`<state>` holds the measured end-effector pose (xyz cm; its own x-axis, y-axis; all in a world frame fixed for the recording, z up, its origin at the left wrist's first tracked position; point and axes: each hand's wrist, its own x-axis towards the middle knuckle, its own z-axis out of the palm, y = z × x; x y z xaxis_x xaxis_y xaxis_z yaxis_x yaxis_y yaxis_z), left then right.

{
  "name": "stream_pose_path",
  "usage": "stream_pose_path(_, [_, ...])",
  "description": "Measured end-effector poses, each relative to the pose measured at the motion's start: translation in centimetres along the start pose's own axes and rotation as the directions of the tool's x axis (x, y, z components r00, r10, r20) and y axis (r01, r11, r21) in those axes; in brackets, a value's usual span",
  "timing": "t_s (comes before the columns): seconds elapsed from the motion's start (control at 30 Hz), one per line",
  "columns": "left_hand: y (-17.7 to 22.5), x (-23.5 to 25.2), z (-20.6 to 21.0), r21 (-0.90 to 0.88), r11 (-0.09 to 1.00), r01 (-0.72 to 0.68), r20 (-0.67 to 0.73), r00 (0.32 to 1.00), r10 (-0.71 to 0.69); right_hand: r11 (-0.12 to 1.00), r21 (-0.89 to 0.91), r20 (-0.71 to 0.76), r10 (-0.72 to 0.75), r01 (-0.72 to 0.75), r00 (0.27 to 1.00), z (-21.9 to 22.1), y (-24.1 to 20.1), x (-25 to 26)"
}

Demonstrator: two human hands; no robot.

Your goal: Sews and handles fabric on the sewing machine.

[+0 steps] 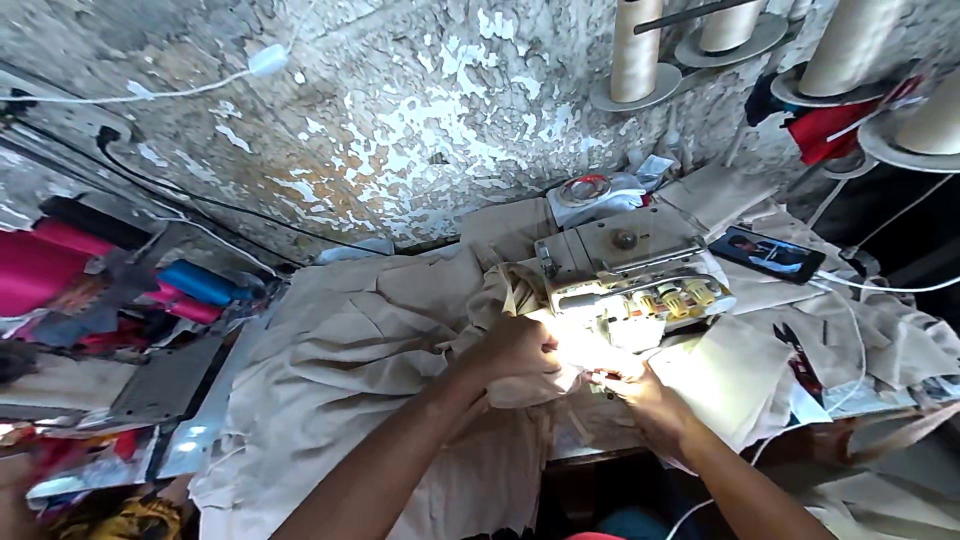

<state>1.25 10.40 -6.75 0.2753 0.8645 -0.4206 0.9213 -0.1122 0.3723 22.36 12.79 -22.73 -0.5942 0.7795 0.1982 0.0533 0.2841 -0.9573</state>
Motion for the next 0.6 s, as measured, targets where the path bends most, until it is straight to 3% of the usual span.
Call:
stream_pose_path(0.17, [0.2, 0.5, -1.5, -0.138, 0.988, 0.068, 0.027, 0.998, -0.065, 0.998, -0.033, 0.01, 0.06, -0.06, 0.998, 0.0, -0.4, 1.0])
stream_pose_path(0.27, [1.8, 0.4, -0.9, -0.215, 0.976, 0.041, 0.079, 0.997, -0.025, 0.996, -0.056, -0.022, 0.068, -0.069, 0.997, 0.3, 0.2, 1.0])
stream_pose_path(0.4, [5.5, -1.3, 1.7, -0.034, 0.999, 0.038, 0.089, 0.995, -0.035, 0.963, -0.219, -0.144, -0.193, 0.159, 0.971, 1.2, 1.1, 0.0])
stream_pose_path(0.5, [6.8, -2.5, 6.2, 0.047, 0.998, 0.035, -0.102, 0.994, -0.03, 0.883, -0.382, -0.163, -0.356, 0.273, 0.92, 1.4, 1.6, -0.6])
stream_pose_path(0.6, [6.7, -2.2, 10.6, 0.152, 0.986, 0.063, -0.444, 0.896, 0.011, 0.843, -0.473, -0.186, -0.379, 0.256, 0.906, 1.7, 1.9, -0.9])
